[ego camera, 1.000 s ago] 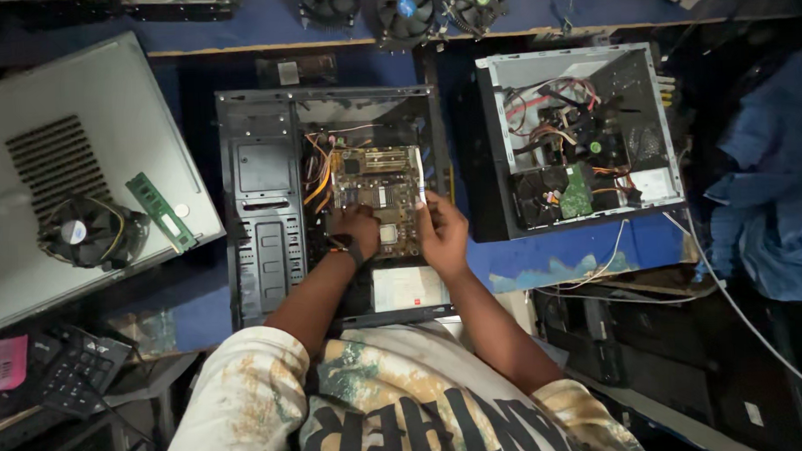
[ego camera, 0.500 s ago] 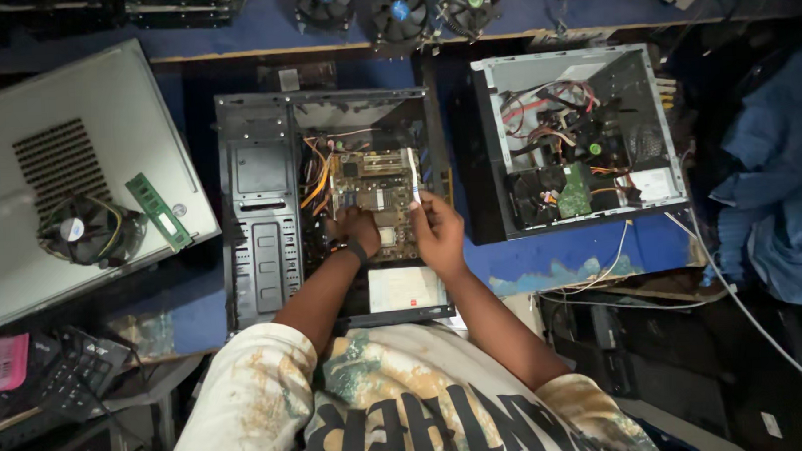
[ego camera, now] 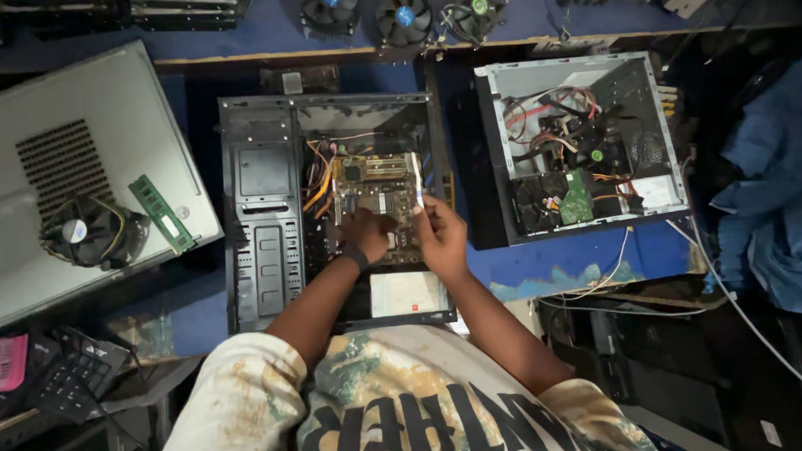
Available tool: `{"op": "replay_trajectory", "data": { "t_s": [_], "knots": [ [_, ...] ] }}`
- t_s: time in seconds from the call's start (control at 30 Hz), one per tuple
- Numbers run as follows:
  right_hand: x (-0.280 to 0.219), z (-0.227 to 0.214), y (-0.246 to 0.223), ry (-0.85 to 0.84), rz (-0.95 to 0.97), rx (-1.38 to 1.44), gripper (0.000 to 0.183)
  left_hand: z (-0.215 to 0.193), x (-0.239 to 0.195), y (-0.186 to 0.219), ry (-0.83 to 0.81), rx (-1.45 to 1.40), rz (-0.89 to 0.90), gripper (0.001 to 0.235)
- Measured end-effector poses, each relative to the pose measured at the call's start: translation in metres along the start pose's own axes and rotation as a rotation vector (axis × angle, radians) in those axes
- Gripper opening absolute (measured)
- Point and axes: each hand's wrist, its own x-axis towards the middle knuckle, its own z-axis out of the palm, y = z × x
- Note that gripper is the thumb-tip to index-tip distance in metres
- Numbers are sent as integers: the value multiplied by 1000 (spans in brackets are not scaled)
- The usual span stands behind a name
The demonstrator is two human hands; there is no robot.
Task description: The person removes a CPU cooler fan from a desktop computer case and sets it aside. They then use a screwdriver to loosen screws on the motherboard, remove the CPU, and clean it with a toothbrush. The person also cleans the motherboard socket area with the toothbrush before placing the CPU back into the socket.
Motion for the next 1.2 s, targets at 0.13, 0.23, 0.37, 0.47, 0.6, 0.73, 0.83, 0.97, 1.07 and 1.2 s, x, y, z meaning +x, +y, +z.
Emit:
{"op": "replay_trajectory", "data": {
  "t_s": [0.13,0.23,0.37,0.47,0.6,0.73,0.83,0.97,1.07,1.2],
  "knots": [
    [-1,-1,1,-2,-18,3,24,-33,-14,6,-143,239,-23,36],
    [1,0,-1,-8,-23,-8,23,-39,-16,3,-114,291,181,34],
    [0,1,-4,6,14,14,23,-22,-11,-2,-103,317,387,29],
    [1,1,-6,-4,-6,26,23,-11,-6,-7,-81,367,479,29],
    [1,1,-9,-11,-1,48,23,-12,0,-13,-92,437,560,26],
    [0,0,-11,-10,-4,25,23,-12,12,-16,-159,559,720,25],
    [1,0,-12,-9,-9,24,24,-10,21,-20,-136,550,792,27],
    [1,1,-13,-10,-13,19,24,-8,27,-22,-208,570,822,25],
    [2,1,-14,-4,0,16,23,-10,31,-20,-237,589,859,29],
    [2,1,-16,-5,44,49,24,-14,34,-15,-327,586,842,32]
  ]
}}
